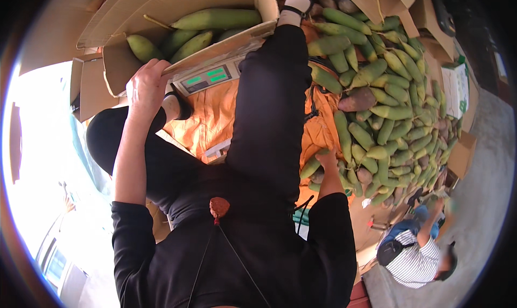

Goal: Sorting, weighing, and packing green mangos into cardboard boxes.

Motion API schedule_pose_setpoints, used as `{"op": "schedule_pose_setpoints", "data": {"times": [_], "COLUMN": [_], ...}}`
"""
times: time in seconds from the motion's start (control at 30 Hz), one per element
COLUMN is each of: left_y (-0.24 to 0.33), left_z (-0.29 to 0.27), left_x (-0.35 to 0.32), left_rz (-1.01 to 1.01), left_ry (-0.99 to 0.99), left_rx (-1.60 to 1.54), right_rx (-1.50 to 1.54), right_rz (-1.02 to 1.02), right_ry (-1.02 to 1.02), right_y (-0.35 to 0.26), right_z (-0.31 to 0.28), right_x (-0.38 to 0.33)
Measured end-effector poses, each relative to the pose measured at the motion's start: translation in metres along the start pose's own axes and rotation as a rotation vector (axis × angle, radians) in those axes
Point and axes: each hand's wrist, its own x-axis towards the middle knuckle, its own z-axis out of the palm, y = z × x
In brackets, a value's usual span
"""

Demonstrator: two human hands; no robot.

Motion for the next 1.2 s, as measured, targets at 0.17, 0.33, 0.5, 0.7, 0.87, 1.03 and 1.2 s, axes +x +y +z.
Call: {"op": "schedule_pose_setpoints", "data": {"times": [0.17,0.33,0.5,0.7,0.87,1.03,1.2], "left_y": [-0.002,-0.001,-0.001,-0.003,-0.007,-0.007,-0.008], "left_z": [-0.004,-0.002,0.000,0.004,0.004,0.006,0.005], "left_x": [-0.002,-0.002,-0.001,0.002,-0.004,-0.005,-0.004], "left_rz": [-0.033,-0.029,-0.007,0.020,0.026,0.067,0.073], "left_ry": [-0.032,-0.034,-0.022,-0.031,0.012,0.063,0.059], "left_rx": [0.037,0.036,0.037,0.061,0.051,0.020,0.003], "right_rx": [-0.040,-0.230,-0.118,0.278,0.527,0.857,1.053], "right_rz": [0.056,0.006,-0.151,-0.421,-0.831,-0.972,-1.531], "right_ry": [0.155,0.057,0.189,0.251,0.466,0.636,0.670], "right_y": [-0.041,-0.048,-0.026,-0.016,-0.089,-0.172,-0.234], "right_z": [0.003,0.023,0.061,0.011,-0.078,-0.187,-0.271], "right_x": [-0.022,-0.013,0.001,0.016,-0.055,-0.173,-0.275]}}
